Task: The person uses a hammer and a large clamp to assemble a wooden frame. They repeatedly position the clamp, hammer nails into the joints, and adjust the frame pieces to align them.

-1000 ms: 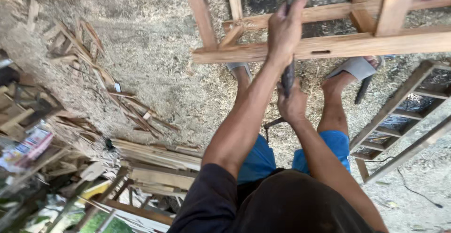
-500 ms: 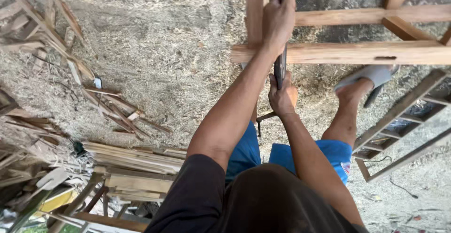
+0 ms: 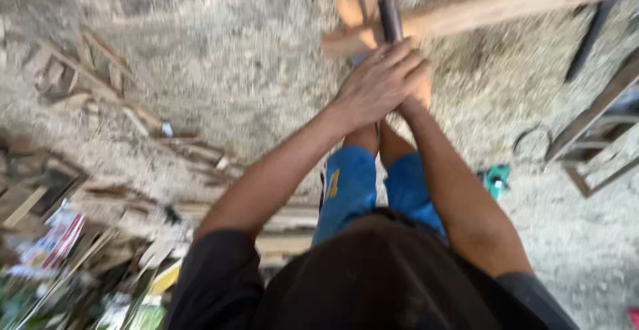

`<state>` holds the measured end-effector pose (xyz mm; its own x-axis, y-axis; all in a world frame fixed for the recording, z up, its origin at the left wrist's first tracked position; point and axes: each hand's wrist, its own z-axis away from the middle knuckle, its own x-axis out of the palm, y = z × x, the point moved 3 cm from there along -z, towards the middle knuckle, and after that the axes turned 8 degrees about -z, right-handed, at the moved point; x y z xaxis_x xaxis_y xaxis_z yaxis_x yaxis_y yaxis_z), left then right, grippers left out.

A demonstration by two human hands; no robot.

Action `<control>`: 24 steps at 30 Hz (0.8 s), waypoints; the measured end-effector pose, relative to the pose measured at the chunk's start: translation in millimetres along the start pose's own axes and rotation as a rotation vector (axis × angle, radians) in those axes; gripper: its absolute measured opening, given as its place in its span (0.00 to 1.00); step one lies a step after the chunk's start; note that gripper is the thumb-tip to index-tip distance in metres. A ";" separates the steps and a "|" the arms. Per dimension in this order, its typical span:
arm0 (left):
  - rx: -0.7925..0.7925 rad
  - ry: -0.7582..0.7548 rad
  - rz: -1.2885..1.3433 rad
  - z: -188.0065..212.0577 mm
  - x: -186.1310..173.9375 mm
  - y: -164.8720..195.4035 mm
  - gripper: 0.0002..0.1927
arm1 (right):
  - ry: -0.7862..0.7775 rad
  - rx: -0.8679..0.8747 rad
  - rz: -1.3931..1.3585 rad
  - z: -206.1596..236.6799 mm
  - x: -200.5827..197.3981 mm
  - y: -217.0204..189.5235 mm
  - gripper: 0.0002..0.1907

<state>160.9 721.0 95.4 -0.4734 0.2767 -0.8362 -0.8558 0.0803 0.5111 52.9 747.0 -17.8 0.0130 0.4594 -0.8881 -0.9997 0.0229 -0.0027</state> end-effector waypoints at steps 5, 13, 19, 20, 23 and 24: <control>0.374 -0.031 -0.266 -17.4 89.0 7.4 0.23 | -0.359 -0.680 0.040 0.9 31.3 42.6 0.38; 0.511 -0.613 -0.729 -30.0 145.6 -6.3 0.10 | -0.783 0.292 -1.206 87.7 57.5 120.4 0.30; 0.584 -0.358 -0.717 -21.3 147.1 -0.6 0.12 | -0.882 0.342 -1.354 120.0 72.0 84.4 0.22; 0.611 -0.315 -0.696 -17.2 148.2 -6.3 0.12 | -0.894 0.301 -1.298 124.6 75.4 79.2 0.23; 0.644 -0.302 -0.727 -8.3 152.1 -18.5 0.13 | -0.952 0.213 -1.163 134.5 65.8 79.1 0.26; 0.660 -0.382 -0.754 -7.7 153.2 -20.9 0.13 | -0.966 0.199 -1.162 135.3 54.9 84.0 0.24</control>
<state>104.6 754.3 -44.9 0.3246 0.2118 -0.9219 -0.5640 0.8257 -0.0089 -27.7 894.2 -4.6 0.8514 0.4873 0.1939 -0.4092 0.8484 -0.3357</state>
